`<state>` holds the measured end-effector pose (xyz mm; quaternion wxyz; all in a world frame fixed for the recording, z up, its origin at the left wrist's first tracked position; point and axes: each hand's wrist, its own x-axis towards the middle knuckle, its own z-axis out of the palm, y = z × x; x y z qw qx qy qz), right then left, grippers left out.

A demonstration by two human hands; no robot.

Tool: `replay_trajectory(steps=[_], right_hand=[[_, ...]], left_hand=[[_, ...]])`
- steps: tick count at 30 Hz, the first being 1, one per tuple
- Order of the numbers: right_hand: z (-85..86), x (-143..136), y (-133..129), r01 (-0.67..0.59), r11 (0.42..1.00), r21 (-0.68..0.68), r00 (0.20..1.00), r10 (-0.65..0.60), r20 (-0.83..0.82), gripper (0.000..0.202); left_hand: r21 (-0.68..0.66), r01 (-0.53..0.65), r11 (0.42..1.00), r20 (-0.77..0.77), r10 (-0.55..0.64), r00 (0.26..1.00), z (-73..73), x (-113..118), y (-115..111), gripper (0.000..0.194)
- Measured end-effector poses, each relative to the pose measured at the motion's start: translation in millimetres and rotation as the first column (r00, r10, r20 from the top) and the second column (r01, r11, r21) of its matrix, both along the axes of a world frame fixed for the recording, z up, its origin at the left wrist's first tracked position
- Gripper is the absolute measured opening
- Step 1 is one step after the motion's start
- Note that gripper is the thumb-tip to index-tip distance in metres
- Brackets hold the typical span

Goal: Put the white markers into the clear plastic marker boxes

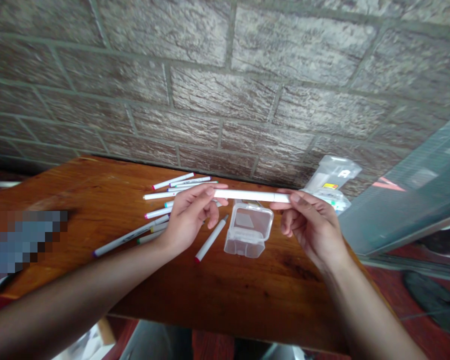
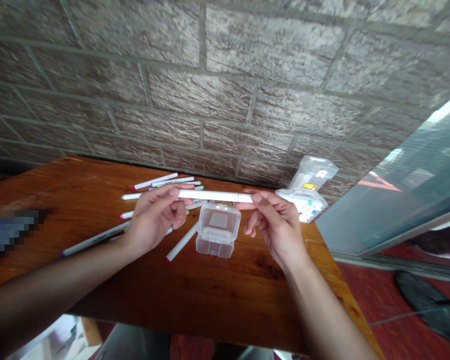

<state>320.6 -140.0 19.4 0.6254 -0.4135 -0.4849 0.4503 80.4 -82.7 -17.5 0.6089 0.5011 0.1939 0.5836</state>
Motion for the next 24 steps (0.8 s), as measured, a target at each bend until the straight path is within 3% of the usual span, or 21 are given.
replay_trajectory(steps=[7,17,24], right_hand=[[0.3,1.2,0.5,-0.006,1.0,-0.019,1.0,0.006,-0.009,0.029],[0.3,3.5,2.3,-0.009,1.0,-0.012,0.998,0.008,-0.057,0.031],[-3.2,3.2,3.1,-0.007,1.0,0.013,0.995,0.008,-0.1,0.031]], left_hand=[[-0.047,0.011,0.999,0.022,-0.01,1.0,5.5,-0.3,-0.6,0.026],[-0.101,0.168,0.981,0.04,-0.165,0.986,18.1,-8.1,6.2,0.026],[-0.124,0.217,0.968,0.014,-0.217,0.976,14.3,-10.5,14.0,0.026]])
